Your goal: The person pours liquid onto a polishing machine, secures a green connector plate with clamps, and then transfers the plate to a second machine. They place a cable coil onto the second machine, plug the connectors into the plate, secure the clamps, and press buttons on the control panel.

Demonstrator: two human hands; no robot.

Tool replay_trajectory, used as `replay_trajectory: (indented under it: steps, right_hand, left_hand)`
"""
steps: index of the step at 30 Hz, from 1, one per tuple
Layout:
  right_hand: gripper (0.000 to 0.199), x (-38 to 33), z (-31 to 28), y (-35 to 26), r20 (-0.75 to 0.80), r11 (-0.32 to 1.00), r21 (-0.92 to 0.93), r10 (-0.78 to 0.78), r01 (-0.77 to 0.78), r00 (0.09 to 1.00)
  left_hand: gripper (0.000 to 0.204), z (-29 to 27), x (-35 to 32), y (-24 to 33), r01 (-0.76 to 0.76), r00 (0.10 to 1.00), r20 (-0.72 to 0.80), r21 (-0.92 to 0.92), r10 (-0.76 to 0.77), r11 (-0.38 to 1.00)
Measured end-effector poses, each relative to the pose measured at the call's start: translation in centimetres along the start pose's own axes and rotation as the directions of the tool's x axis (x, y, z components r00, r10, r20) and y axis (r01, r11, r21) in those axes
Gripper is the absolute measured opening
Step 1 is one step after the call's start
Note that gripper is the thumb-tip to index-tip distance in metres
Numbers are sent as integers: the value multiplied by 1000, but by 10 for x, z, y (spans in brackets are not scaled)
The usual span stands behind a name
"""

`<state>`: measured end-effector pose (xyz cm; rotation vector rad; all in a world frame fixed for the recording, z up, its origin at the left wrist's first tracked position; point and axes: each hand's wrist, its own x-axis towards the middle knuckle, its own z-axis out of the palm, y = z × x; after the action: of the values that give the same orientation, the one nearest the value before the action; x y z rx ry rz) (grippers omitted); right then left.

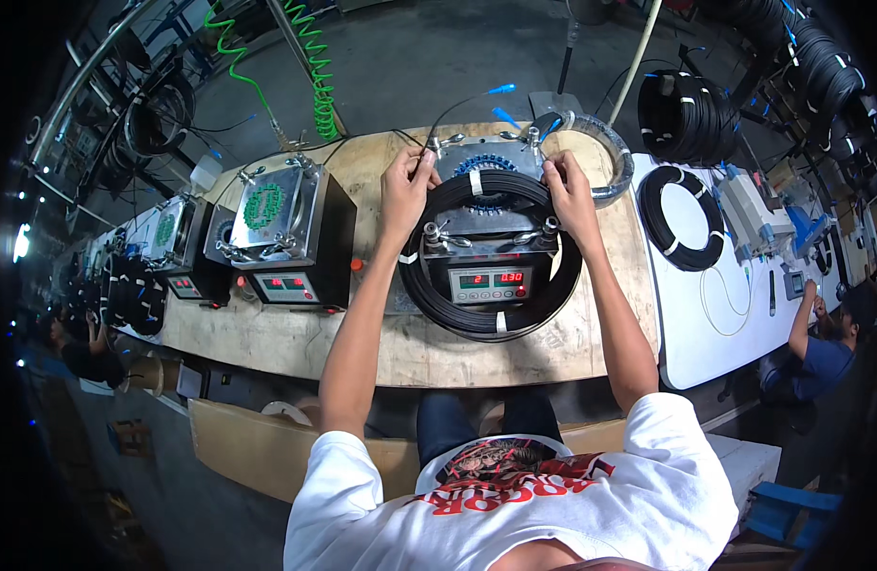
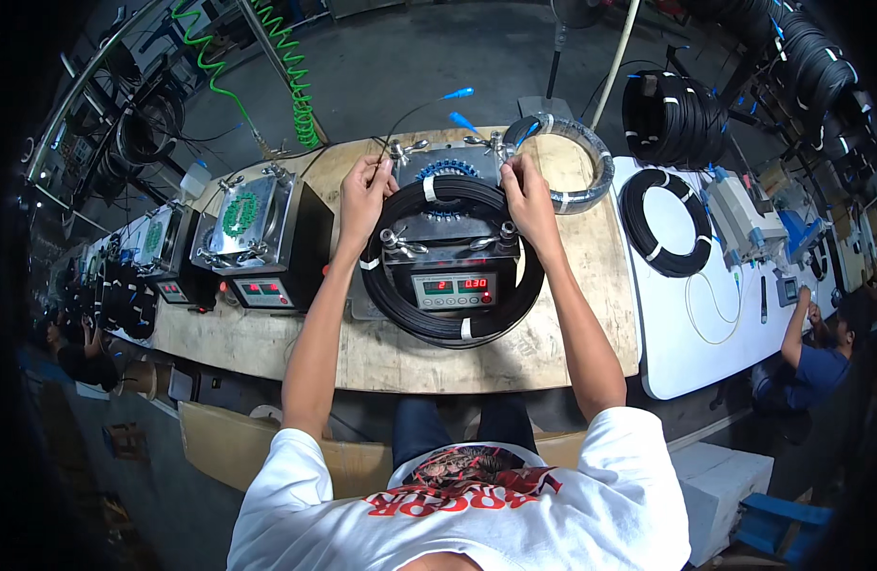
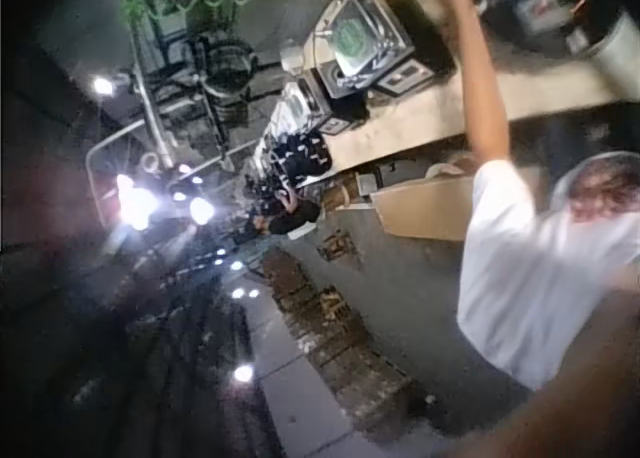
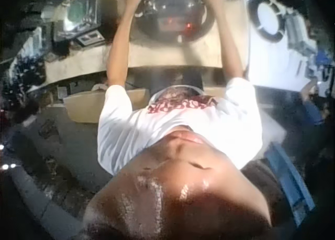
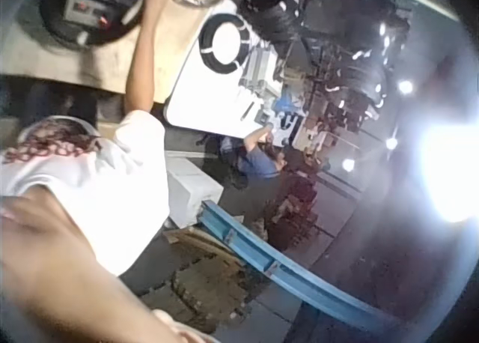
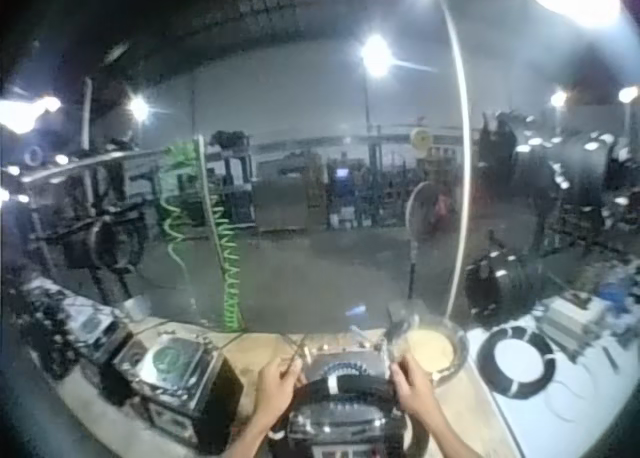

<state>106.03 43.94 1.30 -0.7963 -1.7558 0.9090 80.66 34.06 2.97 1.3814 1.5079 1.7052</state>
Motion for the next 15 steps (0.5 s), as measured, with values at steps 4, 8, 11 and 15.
replay_trajectory:
  steps: [4, 8, 11, 15]
  right_hand:
    - [19, 9, 6, -22, -58, 994, -104, -26, 20, 998]
    - [15, 22, 8, -16, 16, 996, -85, -37, 39, 999]
    - [13, 27, 5, -13, 53, 998, 62, -11, 7, 999]
    - [32, 45, -4, -40, 177, 906, 359, 172, -226, 969]
  left_hand:
    - [25, -4, -4, -4, 3, 997, -72, -51, -7, 999]
    - [31, -10, -17, -5, 21, 985, -172, -3, -21, 1000]
    - [32, -9, -24, -5, 18, 979, -204, -3, -18, 1000]
    - [32, -16, -15, -1, 89, 985, -146, 1, -87, 996]
